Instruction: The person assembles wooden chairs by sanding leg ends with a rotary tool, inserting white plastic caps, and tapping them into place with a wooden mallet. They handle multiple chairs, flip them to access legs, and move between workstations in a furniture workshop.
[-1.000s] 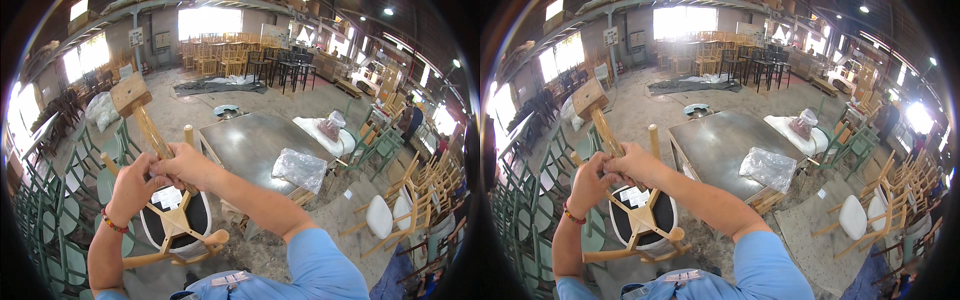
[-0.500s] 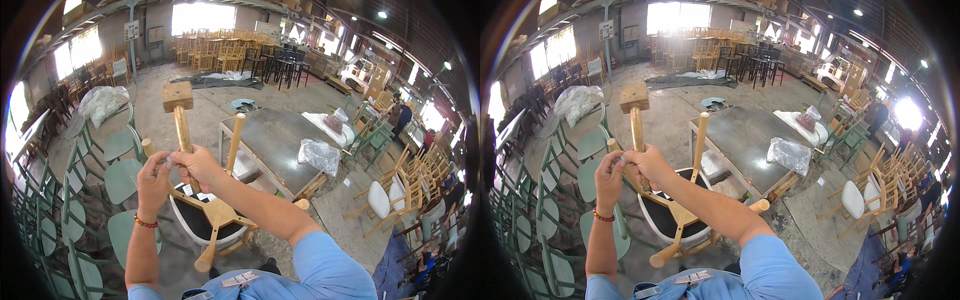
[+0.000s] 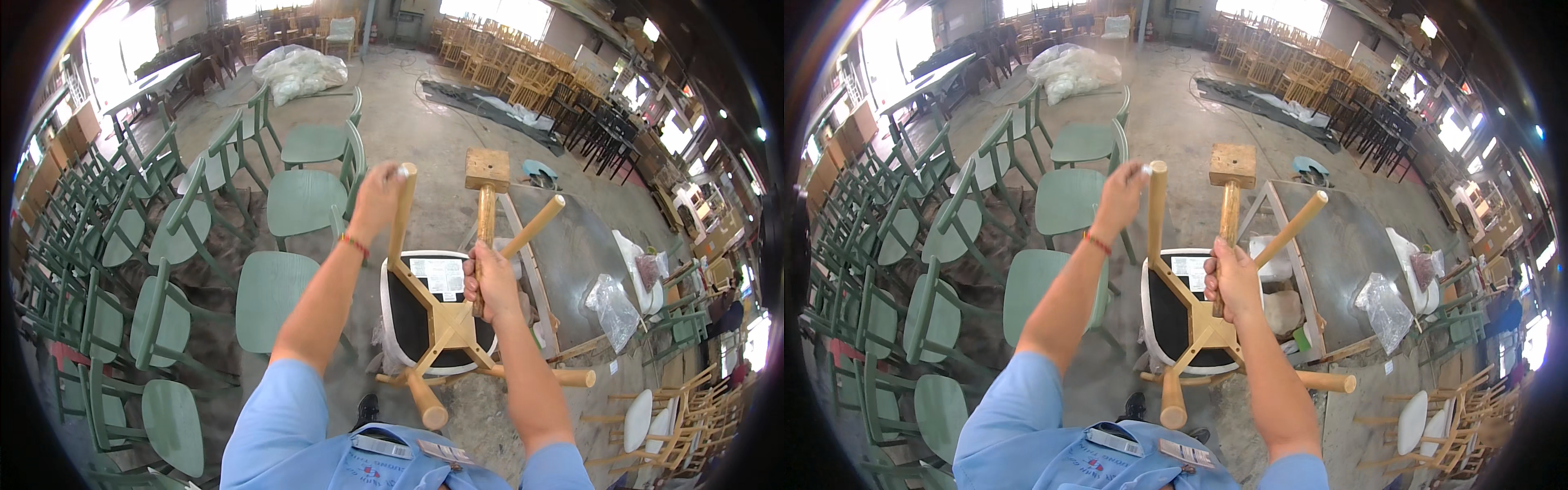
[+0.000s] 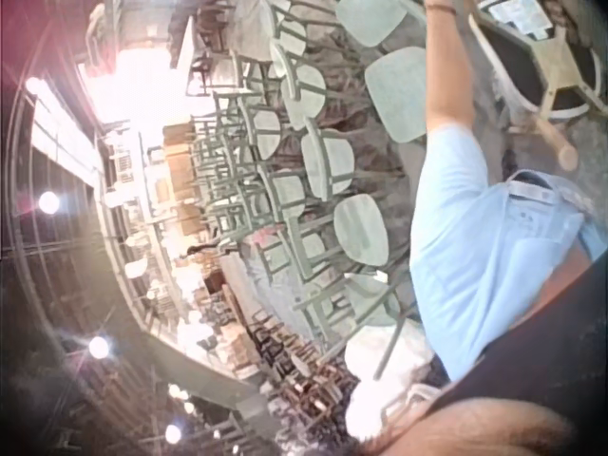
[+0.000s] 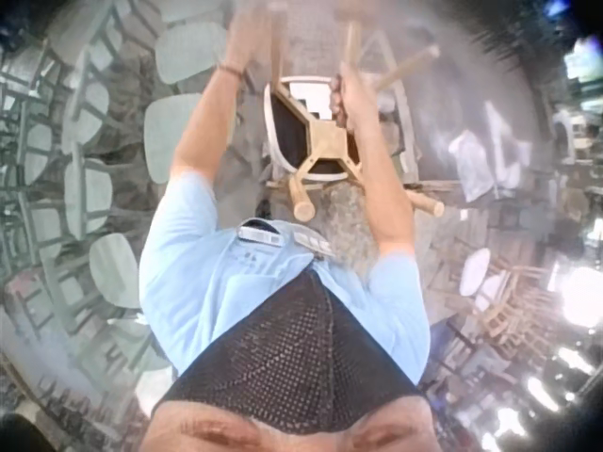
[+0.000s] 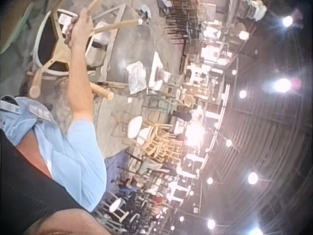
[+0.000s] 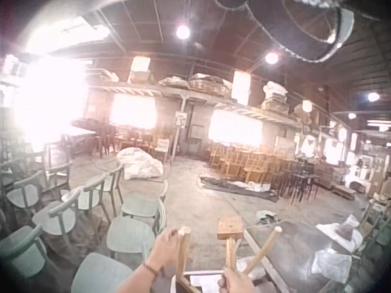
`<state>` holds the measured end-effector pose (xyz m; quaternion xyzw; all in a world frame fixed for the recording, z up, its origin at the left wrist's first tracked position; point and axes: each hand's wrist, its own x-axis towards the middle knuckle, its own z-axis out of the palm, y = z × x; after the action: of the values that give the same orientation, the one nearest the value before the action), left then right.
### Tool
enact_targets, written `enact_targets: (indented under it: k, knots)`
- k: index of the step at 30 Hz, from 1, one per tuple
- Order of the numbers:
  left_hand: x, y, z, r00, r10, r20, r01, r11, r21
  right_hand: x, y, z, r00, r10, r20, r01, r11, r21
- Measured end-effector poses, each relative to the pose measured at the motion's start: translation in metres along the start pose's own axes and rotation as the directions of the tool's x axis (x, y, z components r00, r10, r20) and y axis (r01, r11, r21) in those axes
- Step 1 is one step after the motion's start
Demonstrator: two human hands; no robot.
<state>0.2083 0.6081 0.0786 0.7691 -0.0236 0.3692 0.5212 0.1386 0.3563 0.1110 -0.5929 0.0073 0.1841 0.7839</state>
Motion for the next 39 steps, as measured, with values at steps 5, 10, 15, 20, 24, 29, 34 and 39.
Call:
enact_targets:
  k: [5, 10, 15, 20, 24, 29, 34, 39]
  knots:
    - [0.054, -0.023, 0.019, 0.877, -0.351, 0.328, 0.432, 0.875, -0.219, -0.005, -0.004, -0.019, 0.999, -0.027, 0.02, 0.03, 0.991, -0.132]
    - [0.057, -0.043, 0.027, 0.784, -0.367, 0.5, 0.593, 0.681, -0.429, -0.003, -0.009, -0.021, 0.998, -0.044, 0.053, 0.055, 0.972, -0.229]
    - [0.056, -0.048, 0.031, 0.778, -0.399, 0.486, 0.606, 0.68, -0.413, 0.012, -0.01, -0.02, 0.995, -0.066, 0.076, 0.088, 0.936, -0.34]
    - [0.057, -0.047, 0.03, 0.771, -0.391, 0.503, 0.604, 0.699, -0.382, 0.03, -0.021, -0.014, 0.994, -0.096, 0.052, 0.109, 0.886, -0.451]
    - [0.053, -0.051, 0.03, 0.777, -0.395, 0.491, 0.603, 0.693, -0.396, 0.042, -0.045, 0.004, 0.989, -0.14, 0.055, 0.142, 0.751, -0.644]
    - [0.056, -0.055, 0.028, 0.797, -0.375, 0.474, 0.564, 0.743, -0.36, 0.063, -0.079, 0.023, 0.929, -0.324, 0.18, 0.3, 0.372, -0.879]
    - [0.05, -0.047, 0.041, 0.801, -0.398, 0.448, 0.58, 0.7, -0.416, 0.076, -0.108, 0.033, 0.96, -0.193, 0.201, 0.237, 0.187, -0.953]
    - [0.038, -0.065, 0.029, 0.834, -0.331, 0.442, 0.54, 0.654, -0.529, 0.032, -0.183, 0.087, 0.831, -0.517, 0.205, 0.505, 0.548, -0.667]
